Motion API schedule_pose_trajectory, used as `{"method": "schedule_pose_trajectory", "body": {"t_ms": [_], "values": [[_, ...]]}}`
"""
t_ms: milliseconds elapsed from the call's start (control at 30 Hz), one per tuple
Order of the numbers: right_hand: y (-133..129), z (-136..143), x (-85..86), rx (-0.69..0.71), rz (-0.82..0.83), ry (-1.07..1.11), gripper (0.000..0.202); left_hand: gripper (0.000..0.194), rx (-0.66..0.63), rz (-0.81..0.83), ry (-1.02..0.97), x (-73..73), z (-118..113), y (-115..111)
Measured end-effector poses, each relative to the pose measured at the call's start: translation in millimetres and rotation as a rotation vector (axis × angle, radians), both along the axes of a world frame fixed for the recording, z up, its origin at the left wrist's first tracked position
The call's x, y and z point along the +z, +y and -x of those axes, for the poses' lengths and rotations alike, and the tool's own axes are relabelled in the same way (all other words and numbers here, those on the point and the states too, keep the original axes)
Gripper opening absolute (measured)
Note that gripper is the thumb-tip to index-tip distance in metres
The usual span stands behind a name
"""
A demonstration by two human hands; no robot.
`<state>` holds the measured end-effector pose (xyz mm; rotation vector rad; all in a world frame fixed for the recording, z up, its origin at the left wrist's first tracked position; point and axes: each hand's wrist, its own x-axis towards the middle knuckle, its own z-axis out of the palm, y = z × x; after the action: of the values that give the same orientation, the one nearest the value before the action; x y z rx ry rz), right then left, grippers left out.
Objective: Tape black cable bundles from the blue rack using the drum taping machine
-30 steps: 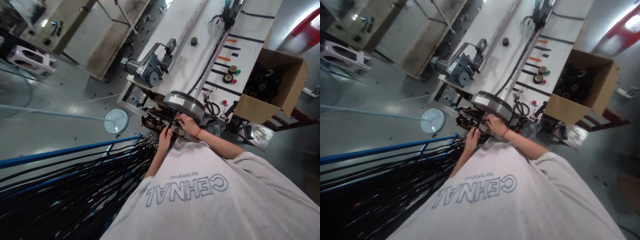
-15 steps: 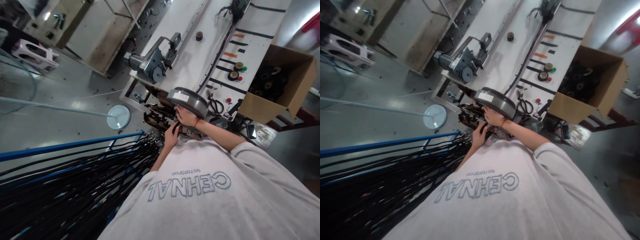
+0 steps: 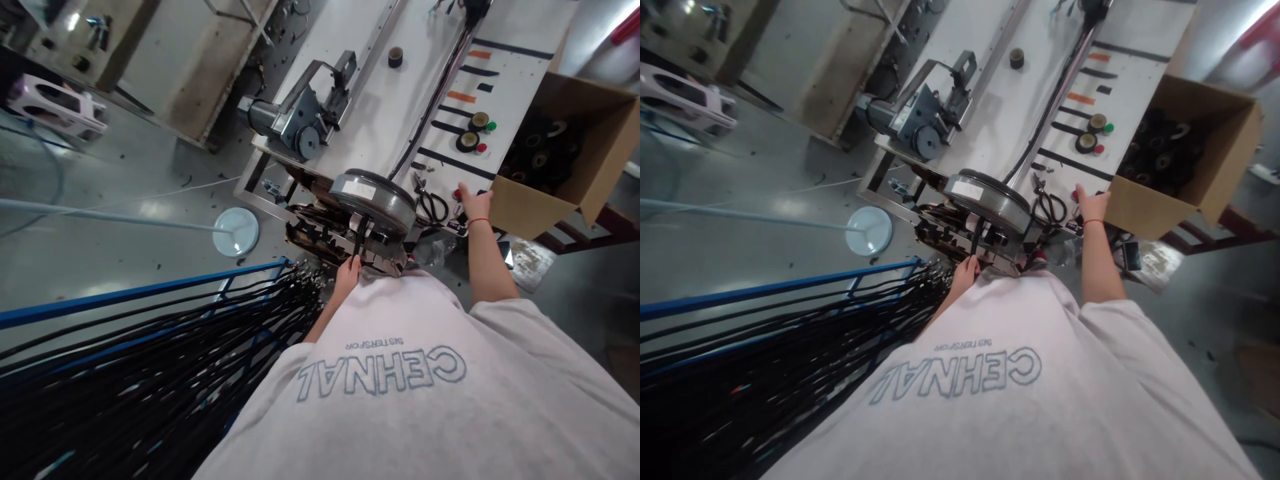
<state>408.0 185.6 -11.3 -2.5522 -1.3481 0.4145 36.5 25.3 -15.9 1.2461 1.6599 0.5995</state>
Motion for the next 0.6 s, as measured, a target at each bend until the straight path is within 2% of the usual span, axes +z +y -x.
{"method": "schedule_pose_trajectory", "body": {"t_ms": [67, 133, 367, 600], "values": [[-1, -5, -19.9, -0.190, 0.048, 0.135, 0.096, 0.048, 0.027, -0.023, -0.051, 2.7, 0, -5], [-7, 0, -29.9, -0.274, 0.038, 0.154, 0.101, 0.049, 0.047, -0.020, -0.075, 5.6, 2, -7], [-10, 6, -29.7, -0.262, -0.032, 0.131, 0.104, 0.031, 0.046, -0.042, 0.074, 15.5, 10, 0], [-5, 6, -26.0, -0.328, -0.052, 0.182, 0.098, 0.025, 0.016, -0.035, 0.145, 21.9, -2, 8]]}}
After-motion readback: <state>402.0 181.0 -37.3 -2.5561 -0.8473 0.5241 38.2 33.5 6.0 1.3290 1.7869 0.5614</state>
